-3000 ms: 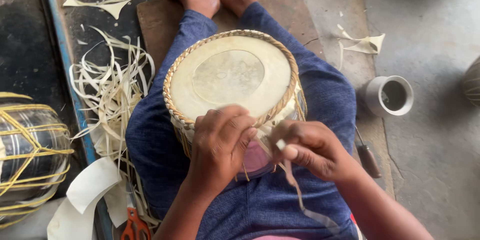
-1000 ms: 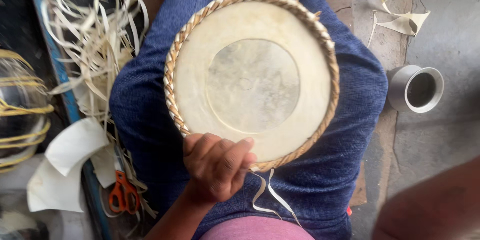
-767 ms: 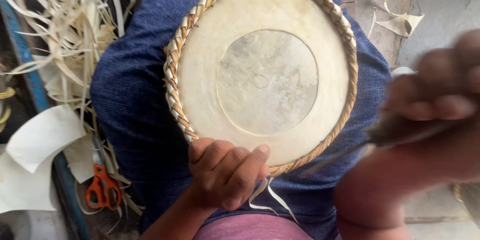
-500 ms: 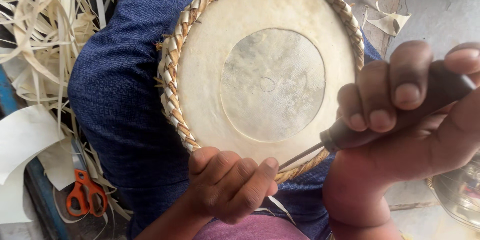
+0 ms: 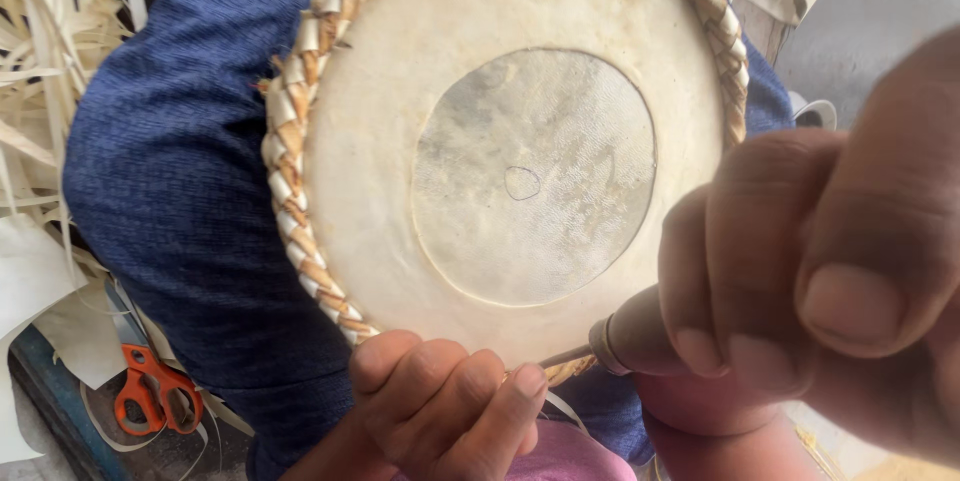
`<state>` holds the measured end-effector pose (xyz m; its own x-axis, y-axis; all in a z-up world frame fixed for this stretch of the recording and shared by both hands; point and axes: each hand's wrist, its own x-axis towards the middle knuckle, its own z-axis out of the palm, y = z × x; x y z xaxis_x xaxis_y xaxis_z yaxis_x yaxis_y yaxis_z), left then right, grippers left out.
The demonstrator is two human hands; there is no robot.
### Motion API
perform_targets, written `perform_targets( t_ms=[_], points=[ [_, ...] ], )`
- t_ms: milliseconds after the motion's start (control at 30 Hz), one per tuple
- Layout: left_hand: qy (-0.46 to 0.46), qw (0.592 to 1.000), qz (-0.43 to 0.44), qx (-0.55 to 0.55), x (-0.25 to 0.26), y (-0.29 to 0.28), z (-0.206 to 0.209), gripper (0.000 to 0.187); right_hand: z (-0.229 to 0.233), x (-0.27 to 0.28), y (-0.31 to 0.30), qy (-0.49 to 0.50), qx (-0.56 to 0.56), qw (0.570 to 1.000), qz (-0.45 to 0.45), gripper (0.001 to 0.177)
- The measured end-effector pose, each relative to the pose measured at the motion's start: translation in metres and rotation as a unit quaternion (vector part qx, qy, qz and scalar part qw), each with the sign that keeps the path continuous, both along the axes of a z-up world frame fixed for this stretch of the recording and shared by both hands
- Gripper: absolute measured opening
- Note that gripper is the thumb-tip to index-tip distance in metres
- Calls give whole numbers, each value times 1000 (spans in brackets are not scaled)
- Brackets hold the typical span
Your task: The person is repairing a drum by hand. They use a tool to weave a strap around the edge of the drum, pulling it tight and tucking it in.
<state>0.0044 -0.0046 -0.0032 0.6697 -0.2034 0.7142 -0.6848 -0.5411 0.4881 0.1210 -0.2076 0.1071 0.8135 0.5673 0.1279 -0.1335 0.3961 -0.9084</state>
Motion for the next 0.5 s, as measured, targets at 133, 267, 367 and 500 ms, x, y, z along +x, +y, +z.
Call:
perform_targets(
  t_ms=[133,267,367,500],
  points=[
    [53,998,-24,7,2,4,9,28,5,18,21,-4,-97,993,-74,23],
    [115,992,-55,11,0,7,20,32,12,17,35,-3,-173,978,-119,21],
    [99,993,-58,19,1,10,20,27,19,16,46,-11,-204,969,-138,20],
    [17,1000,-11,4,5,2,6,18,23,6,56,4,-225,960,-166,19]
  ],
)
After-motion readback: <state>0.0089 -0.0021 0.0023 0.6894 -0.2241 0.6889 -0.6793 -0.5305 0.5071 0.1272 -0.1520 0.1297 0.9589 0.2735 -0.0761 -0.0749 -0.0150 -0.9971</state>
